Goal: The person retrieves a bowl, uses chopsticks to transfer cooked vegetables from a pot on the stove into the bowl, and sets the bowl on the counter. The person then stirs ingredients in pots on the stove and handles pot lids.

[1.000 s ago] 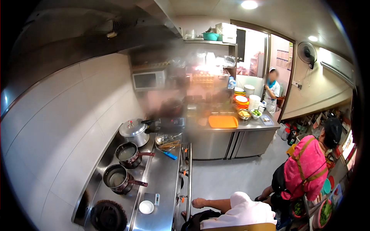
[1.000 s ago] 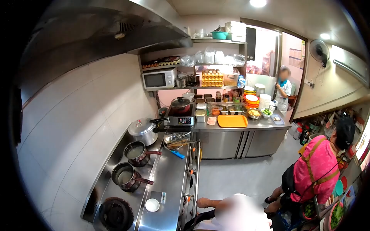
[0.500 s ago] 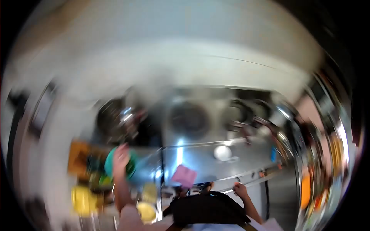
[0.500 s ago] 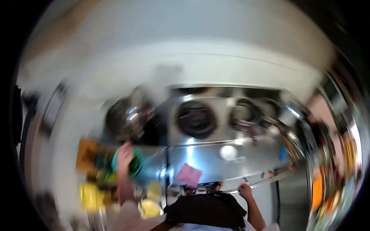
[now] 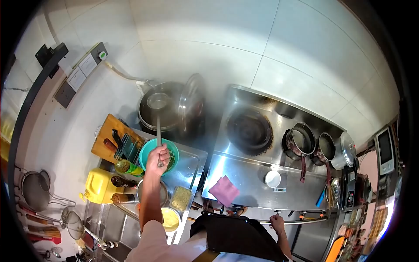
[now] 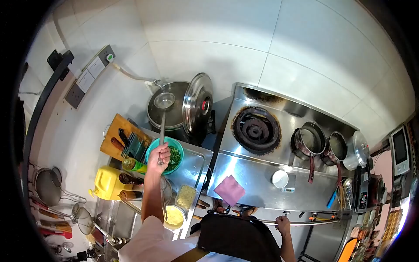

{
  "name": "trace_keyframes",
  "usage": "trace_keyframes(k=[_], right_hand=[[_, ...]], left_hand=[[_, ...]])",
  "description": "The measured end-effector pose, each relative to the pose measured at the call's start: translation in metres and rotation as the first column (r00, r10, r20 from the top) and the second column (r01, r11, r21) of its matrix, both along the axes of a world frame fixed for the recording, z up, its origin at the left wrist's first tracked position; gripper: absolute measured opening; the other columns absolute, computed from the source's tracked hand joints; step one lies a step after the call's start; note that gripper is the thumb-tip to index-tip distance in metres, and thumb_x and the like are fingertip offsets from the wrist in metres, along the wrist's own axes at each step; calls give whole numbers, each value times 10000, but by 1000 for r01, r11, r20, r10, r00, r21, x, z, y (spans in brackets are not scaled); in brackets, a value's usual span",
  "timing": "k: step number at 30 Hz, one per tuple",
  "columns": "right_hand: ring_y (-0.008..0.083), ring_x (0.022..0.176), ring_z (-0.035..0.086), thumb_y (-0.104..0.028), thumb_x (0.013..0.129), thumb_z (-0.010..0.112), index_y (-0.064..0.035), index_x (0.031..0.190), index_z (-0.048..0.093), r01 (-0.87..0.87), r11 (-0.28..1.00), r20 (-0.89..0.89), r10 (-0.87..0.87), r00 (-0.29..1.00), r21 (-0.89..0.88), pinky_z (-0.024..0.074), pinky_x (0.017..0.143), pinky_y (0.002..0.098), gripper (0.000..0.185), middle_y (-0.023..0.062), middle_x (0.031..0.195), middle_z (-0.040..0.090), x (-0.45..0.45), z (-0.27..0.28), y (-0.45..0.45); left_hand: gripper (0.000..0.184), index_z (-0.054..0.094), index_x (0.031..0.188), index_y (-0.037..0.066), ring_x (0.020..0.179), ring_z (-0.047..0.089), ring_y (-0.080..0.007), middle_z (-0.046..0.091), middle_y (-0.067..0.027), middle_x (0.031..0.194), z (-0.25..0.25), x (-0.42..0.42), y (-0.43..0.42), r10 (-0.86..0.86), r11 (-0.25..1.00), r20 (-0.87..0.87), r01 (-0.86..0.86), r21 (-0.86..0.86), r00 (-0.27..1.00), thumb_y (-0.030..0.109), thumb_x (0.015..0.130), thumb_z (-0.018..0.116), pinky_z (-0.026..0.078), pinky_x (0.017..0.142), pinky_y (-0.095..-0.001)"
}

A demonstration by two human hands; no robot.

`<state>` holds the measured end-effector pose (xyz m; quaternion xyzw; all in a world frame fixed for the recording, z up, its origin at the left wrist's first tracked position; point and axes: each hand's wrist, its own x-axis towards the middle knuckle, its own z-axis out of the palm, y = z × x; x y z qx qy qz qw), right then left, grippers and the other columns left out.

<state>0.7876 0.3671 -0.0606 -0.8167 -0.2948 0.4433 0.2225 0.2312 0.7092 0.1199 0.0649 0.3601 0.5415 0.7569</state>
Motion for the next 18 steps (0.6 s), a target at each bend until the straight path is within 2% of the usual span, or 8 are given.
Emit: trace_keyframes(k=[3, 7, 10, 13, 16, 18], right_hand=[[168, 539, 633, -124, 887, 545, 12, 884, 622, 0, 1000, -13, 0, 1000, -14, 499, 434, 276, 156, 105, 715, 657, -1, -4, -2], [165, 532, 629, -120, 885, 542, 6, 870, 626, 11, 1000, -22, -11, 1000, -15, 494, 431, 271, 152, 105, 714, 656, -2, -12, -10], [162, 521, 620, -120, 882, 547, 5, 872, 627, 0, 1000, -35, -1, 999, -12, 488, 425, 271, 148, 100, 704, 649, -6, -8, -10], [162, 517, 617, -124, 883, 554, 5, 873, 625, 5, 1000, -37, -6, 999, -26, 487, 424, 272, 147, 100, 705, 647, -7, -7, -12], [165, 515, 616, -132, 886, 561, 7, 876, 620, 13, 999, -42, -15, 999, -36, 487, 425, 273, 152, 101, 709, 648, -6, -9, -16], [167, 515, 616, -143, 889, 570, 8, 880, 617, 7, 999, -44, -8, 999, -32, 486, 426, 278, 159, 102, 711, 648, -6, -11, -19]], left_hand=[[74, 480, 892, 107, 460, 374, -43, 389, 63, 616, 2, -5, -5, 21, 1000, -54, -20, 18, 998, 103, 907, 553, 296, 380, -208], [87, 495, 958, 92, 471, 389, -59, 399, 56, 624, 9, -6, -10, 47, 998, -148, -42, 39, 988, 89, 888, 545, 306, 388, -224], [83, 469, 873, 97, 456, 388, -41, 407, 61, 614, 21, -1, -15, 70, 997, -233, -59, 53, 970, 99, 915, 541, 307, 371, -206], [84, 470, 866, 97, 456, 390, -44, 407, 58, 613, 29, 3, -19, 90, 995, -319, -70, 72, 943, 102, 916, 538, 308, 373, -208], [97, 497, 971, 78, 470, 398, -58, 410, 55, 623, 24, -6, -20, 88, 995, -250, -73, 71, 964, 84, 881, 531, 320, 394, -220], [94, 499, 968, 74, 470, 396, -56, 410, 57, 623, 27, -10, -21, 69, 995, -198, -53, 82, 978, 87, 882, 535, 320, 391, -219]])
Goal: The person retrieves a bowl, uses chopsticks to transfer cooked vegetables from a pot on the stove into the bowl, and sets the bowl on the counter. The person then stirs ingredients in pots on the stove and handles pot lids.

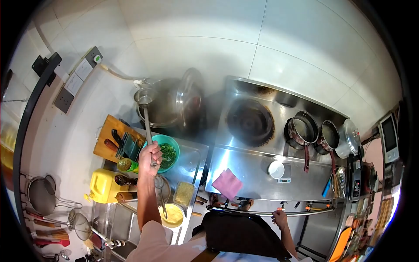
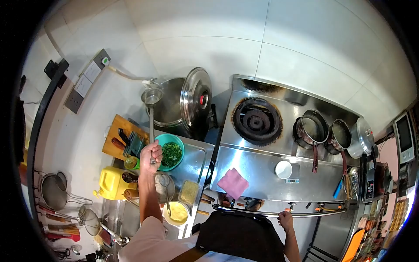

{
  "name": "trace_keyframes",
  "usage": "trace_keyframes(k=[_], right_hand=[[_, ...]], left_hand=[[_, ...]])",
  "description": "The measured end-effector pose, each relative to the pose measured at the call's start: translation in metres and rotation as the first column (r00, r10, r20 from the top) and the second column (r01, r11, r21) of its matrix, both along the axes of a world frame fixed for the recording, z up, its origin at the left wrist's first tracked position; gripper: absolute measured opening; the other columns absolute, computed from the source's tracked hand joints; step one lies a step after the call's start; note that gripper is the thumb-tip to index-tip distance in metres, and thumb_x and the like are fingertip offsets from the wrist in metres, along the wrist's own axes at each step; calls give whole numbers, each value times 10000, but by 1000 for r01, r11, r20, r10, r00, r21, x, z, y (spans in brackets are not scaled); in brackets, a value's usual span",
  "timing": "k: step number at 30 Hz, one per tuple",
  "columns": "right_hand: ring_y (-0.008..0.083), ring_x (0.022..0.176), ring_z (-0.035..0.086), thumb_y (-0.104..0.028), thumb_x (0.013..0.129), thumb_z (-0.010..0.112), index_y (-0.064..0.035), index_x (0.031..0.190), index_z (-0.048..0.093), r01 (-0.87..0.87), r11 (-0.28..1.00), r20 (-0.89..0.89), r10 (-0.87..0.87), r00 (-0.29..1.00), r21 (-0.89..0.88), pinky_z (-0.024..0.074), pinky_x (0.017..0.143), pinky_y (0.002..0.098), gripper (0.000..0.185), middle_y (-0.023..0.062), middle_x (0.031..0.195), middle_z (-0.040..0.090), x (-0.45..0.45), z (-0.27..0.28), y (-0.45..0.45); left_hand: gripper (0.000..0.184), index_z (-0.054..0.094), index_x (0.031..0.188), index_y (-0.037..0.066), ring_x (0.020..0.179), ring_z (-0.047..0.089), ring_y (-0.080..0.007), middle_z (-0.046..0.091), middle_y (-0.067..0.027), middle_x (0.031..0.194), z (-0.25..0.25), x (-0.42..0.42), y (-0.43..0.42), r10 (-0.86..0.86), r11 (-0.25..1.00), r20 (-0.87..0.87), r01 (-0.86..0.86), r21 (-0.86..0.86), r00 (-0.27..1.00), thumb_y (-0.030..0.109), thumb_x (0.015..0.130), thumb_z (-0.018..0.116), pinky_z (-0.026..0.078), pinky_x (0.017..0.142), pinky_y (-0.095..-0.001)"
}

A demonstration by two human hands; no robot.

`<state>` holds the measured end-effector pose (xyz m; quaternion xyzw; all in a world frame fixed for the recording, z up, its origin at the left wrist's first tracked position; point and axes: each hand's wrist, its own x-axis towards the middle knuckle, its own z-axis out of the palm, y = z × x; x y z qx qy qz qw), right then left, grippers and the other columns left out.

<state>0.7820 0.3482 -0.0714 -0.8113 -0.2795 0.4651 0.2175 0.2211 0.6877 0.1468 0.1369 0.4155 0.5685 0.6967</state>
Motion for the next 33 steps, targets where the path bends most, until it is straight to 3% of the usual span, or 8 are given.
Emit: trace_keyframes(k=[6, 14, 16, 22, 26, 33], right_hand=[[165, 525, 615, -146, 891, 570, 10, 895, 620, -15, 1000, -65, 16, 998, 16, 484, 431, 277, 164, 101, 712, 649, 5, -12, 8], [153, 528, 620, -179, 878, 590, 16, 914, 641, -156, 983, 4, 156, 988, 96, 493, 446, 280, 204, 103, 717, 660, 32, -34, 36], [154, 525, 621, -176, 868, 593, 16, 908, 646, -111, 989, -29, 115, 993, 97, 496, 450, 277, 203, 109, 719, 662, 38, -30, 36], [148, 566, 637, -195, 847, 585, 1, 892, 661, -49, 994, -23, 52, 998, 101, 519, 505, 299, 215, 93, 718, 672, 65, -30, 16], [178, 550, 651, -200, 843, 569, -3, 850, 664, -36, 990, 59, 28, 998, 139, 529, 542, 319, 219, 105, 674, 670, 91, -35, -12], [154, 541, 631, -196, 876, 584, 27, 912, 649, 103, 989, -10, -103, 995, 108, 506, 454, 273, 235, 103, 705, 653, 122, -34, -51]], left_hand=[[112, 509, 988, 51, 457, 387, -45, 414, 54, 619, 52, 16, -19, -42, 998, 45, 40, 52, 998, 107, 903, 556, 317, 367, -202], [126, 536, 1044, 36, 412, 376, -40, 425, 40, 614, 113, 74, -42, -194, 978, 96, 185, 97, 976, 84, 928, 531, 318, 317, -187], [132, 536, 1052, 36, 408, 377, -38, 423, 41, 611, 121, 97, -43, -254, 965, 112, 244, 100, 961, 86, 929, 529, 322, 313, -191], [153, 565, 1064, 33, 391, 383, -47, 428, 39, 609, 122, 180, -42, -462, 886, 262, 452, 104, 847, 105, 957, 482, 351, 309, -207], [189, 509, 1098, -18, 390, 399, -60, 437, 11, 641, 114, 244, -44, -560, 821, 376, 555, 133, 738, 83, 971, 411, 351, 310, -227], [139, 511, 1066, 16, 378, 389, -45, 425, 37, 616, 94, 349, -52, -701, 676, 396, 729, 106, 593, 78, 953, 460, 371, 302, -219]])
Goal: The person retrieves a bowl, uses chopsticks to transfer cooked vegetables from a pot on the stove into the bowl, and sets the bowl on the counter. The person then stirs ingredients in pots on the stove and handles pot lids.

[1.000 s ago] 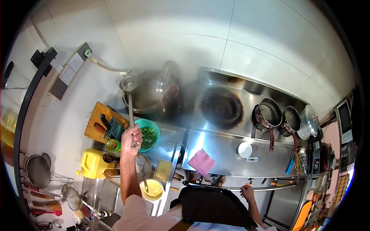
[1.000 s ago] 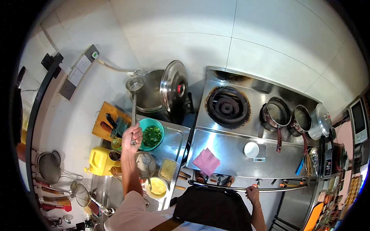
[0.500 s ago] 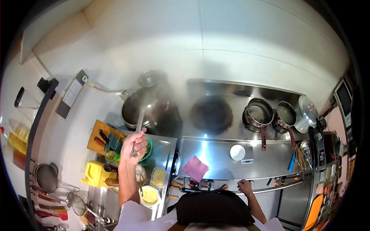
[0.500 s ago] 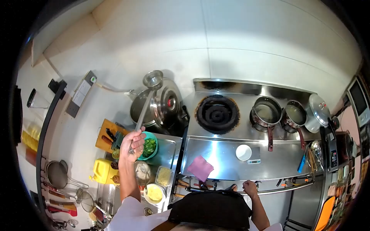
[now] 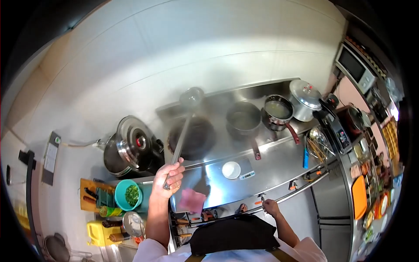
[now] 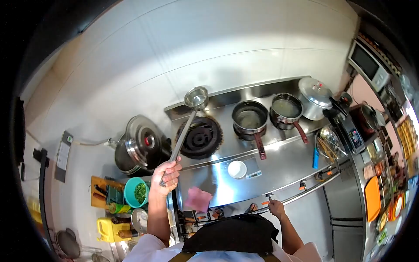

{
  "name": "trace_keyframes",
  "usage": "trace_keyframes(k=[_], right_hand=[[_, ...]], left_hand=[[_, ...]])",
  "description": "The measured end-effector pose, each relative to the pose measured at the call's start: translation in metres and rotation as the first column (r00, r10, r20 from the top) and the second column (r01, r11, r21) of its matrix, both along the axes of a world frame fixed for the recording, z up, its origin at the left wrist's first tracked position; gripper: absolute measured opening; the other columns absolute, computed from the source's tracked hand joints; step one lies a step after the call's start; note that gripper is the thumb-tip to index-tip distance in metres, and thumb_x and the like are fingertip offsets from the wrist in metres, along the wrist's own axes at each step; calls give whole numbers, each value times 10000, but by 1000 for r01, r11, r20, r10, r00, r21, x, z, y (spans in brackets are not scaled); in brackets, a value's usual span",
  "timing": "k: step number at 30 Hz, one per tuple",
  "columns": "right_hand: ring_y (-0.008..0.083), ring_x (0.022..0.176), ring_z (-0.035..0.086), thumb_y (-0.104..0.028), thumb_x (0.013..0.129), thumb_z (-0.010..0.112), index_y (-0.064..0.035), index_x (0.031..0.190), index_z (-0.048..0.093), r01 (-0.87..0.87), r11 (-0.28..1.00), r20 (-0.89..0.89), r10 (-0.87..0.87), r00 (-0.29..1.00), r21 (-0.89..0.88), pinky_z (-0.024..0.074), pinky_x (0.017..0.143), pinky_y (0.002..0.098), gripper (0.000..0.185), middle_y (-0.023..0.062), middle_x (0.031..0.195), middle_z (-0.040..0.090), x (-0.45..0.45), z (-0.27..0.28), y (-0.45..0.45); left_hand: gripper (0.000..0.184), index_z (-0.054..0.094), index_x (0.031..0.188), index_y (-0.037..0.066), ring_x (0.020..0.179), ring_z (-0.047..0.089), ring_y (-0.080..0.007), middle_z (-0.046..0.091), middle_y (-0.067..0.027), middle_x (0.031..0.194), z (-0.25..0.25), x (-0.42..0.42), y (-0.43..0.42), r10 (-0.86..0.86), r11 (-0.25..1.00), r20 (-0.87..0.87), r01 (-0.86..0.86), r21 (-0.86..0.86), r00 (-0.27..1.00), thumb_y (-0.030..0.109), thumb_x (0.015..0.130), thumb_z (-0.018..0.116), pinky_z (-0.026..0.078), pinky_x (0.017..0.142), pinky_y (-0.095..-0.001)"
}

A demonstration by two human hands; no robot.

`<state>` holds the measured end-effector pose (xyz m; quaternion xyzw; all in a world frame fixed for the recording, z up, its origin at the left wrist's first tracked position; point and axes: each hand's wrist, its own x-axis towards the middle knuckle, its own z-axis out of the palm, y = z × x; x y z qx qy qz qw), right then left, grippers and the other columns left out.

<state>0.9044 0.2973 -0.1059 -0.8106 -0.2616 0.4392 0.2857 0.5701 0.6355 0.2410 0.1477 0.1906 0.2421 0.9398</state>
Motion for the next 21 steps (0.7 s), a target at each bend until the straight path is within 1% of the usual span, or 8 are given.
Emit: trace_keyframes(k=[4, 7, 9, 12, 15, 18, 21], right_hand=[[151, 549, 634, -203, 883, 578, 26, 937, 644, 39, 998, -6, -40, 999, -45, 511, 460, 273, 244, 104, 723, 664, 7, 1, -14], [153, 550, 638, -202, 879, 565, 21, 953, 645, 41, 999, -1, -41, 999, -25, 519, 466, 275, 249, 96, 727, 668, 11, 0, -24], [153, 556, 642, -205, 876, 554, 18, 954, 648, 59, 998, -18, -59, 998, 2, 520, 467, 277, 254, 89, 719, 667, 14, -4, -29], [152, 561, 644, -205, 874, 552, 13, 956, 651, 59, 998, -5, -59, 998, -22, 521, 471, 277, 253, 89, 723, 669, 17, -9, -30], [151, 560, 644, -206, 870, 553, 9, 960, 653, 71, 997, -16, -71, 997, -28, 521, 472, 279, 253, 91, 725, 670, 20, -10, -30], [153, 558, 645, -204, 867, 553, 11, 952, 655, 68, 997, -17, -68, 998, -23, 520, 470, 281, 253, 92, 724, 672, 22, -10, -28], [158, 564, 648, -205, 864, 555, 15, 941, 660, 64, 998, -8, -64, 998, 11, 520, 473, 279, 256, 100, 740, 677, 24, -6, -28]], left_hand=[[146, 513, 1076, 28, 381, 386, -39, 431, 41, 620, -19, 46, -3, -112, 993, 9, 112, -20, 994, 78, 947, 467, 370, 303, -213], [183, 510, 1112, 5, 375, 381, -50, 426, 23, 627, -37, 76, -7, -163, 985, 11, 163, -49, 987, 75, 959, 435, 323, 297, -217], [173, 514, 1102, 12, 378, 373, -45, 426, 28, 626, -47, 94, -10, -195, 981, -44, 194, -31, 980, 76, 954, 453, 321, 303, -213], [149, 533, 1071, 33, 394, 372, -36, 428, 41, 626, -62, 115, -13, -225, 973, -121, 228, 17, 967, 80, 935, 496, 309, 313, -202], [121, 543, 1025, 57, 428, 392, -34, 433, 48, 625, -65, 132, -20, -236, 965, -214, 254, 62, 948, 92, 910, 551, 289, 335, -182], [139, 515, 1048, 58, 415, 374, -27, 412, 54, 626, -76, 146, -24, -223, 952, -326, 277, 127, 919, 86, 913, 535, 285, 319, -188], [144, 507, 1028, 63, 429, 401, -51, 434, 35, 633, -87, 154, -28, -193, 937, -405, 291, 195, 894, 82, 892, 550, 300, 330, -206]])
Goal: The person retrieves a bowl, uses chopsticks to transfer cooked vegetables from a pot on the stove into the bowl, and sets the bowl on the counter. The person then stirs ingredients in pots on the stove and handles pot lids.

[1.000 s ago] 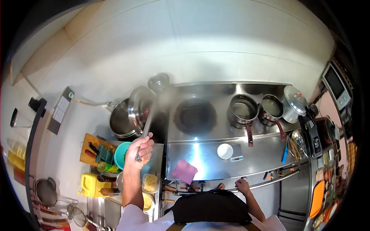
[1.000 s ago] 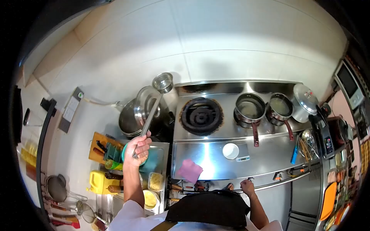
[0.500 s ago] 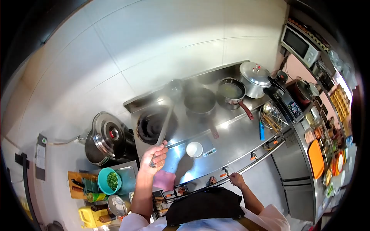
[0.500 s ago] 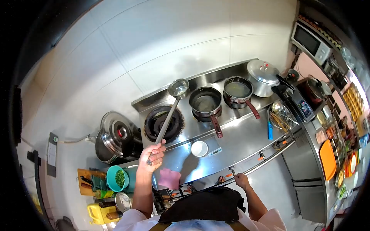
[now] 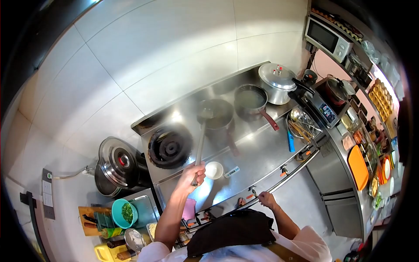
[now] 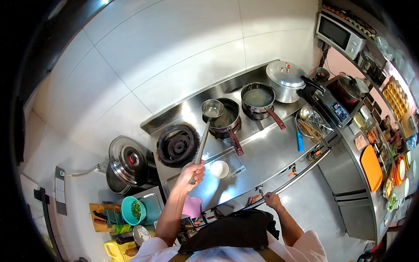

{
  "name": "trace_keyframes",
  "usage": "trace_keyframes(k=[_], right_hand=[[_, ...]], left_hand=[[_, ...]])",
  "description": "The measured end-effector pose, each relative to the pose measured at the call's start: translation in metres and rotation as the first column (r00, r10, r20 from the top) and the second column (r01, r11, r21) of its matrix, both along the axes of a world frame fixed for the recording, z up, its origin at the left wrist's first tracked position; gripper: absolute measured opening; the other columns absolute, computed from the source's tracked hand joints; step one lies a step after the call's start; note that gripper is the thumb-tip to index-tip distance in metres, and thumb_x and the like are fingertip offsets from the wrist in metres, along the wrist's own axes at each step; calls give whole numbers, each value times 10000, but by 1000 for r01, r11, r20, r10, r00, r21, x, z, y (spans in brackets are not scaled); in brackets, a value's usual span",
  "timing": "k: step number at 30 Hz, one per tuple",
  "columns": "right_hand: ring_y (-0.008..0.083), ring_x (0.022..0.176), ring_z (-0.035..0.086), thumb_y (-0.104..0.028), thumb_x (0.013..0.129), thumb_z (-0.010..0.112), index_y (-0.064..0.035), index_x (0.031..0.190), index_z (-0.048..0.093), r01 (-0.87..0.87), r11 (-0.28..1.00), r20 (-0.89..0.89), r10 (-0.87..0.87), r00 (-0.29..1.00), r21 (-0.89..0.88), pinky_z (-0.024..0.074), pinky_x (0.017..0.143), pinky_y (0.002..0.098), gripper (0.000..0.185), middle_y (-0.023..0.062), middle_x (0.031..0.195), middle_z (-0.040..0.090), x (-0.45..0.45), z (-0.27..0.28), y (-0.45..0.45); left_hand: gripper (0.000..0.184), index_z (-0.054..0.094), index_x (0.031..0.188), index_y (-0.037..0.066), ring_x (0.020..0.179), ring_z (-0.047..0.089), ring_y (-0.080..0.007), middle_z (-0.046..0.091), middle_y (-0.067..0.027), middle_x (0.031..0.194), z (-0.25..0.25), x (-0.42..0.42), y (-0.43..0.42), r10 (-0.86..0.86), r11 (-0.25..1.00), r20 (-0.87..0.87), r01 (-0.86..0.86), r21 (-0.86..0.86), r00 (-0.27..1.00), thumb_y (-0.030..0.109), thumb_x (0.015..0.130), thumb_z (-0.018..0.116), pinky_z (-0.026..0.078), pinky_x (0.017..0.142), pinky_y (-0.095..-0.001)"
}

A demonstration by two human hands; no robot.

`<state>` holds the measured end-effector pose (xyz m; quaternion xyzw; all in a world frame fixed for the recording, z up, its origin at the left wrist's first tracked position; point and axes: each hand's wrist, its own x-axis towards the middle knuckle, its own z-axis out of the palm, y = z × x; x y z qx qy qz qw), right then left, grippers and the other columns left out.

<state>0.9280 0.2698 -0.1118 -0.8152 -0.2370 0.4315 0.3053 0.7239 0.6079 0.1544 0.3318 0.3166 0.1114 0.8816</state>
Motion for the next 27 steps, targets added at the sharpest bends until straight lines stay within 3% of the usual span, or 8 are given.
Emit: trace_keyframes(k=[7, 15, 19, 22, 27], right_hand=[[158, 567, 647, -204, 867, 557, 18, 964, 652, -12, 1000, 4, 12, 1000, 5, 520, 473, 277, 260, 104, 747, 679, 3, -1, 3], [157, 558, 645, -216, 876, 565, 11, 962, 652, 7, 1000, -16, -8, 1000, -22, 520, 472, 275, 258, 101, 739, 676, -1, 0, 2], [154, 560, 645, -231, 882, 567, 4, 961, 652, -20, 999, 3, 20, 1000, -34, 519, 472, 273, 262, 94, 733, 674, 0, -14, 5], [151, 572, 646, -245, 886, 568, -1, 953, 649, -29, 998, -1, 29, 1000, -46, 521, 476, 277, 266, 86, 731, 672, 0, -14, 7], [151, 584, 648, -257, 886, 565, 0, 942, 646, -61, 997, 27, 62, 998, -49, 523, 483, 282, 275, 82, 735, 671, -1, -12, 12]], left_hand=[[161, 484, 994, 58, 432, 440, -80, 467, 13, 626, -19, 9, -3, -23, 969, -144, 57, 239, 989, 87, 867, 579, 343, 337, -236], [251, 454, 1067, 16, 404, 445, -113, 466, -9, 609, -22, 10, -9, 15, 905, -315, 121, 407, 949, 95, 866, 582, 345, 317, -274], [322, 441, 1123, -13, 391, 444, -121, 466, -16, 593, -31, 5, -7, 56, 845, -357, 146, 515, 933, 96, 854, 578, 345, 317, -275], [301, 439, 1069, -40, 390, 484, -136, 480, -37, 566, -28, 0, -8, 94, 776, -389, 177, 605, 916, 107, 840, 569, 374, 340, -293], [375, 427, 1154, -66, 394, 500, -141, 491, -43, 565, -23, -5, -8, 110, 717, -444, 238, 655, 889, 114, 853, 560, 385, 346, -291]])
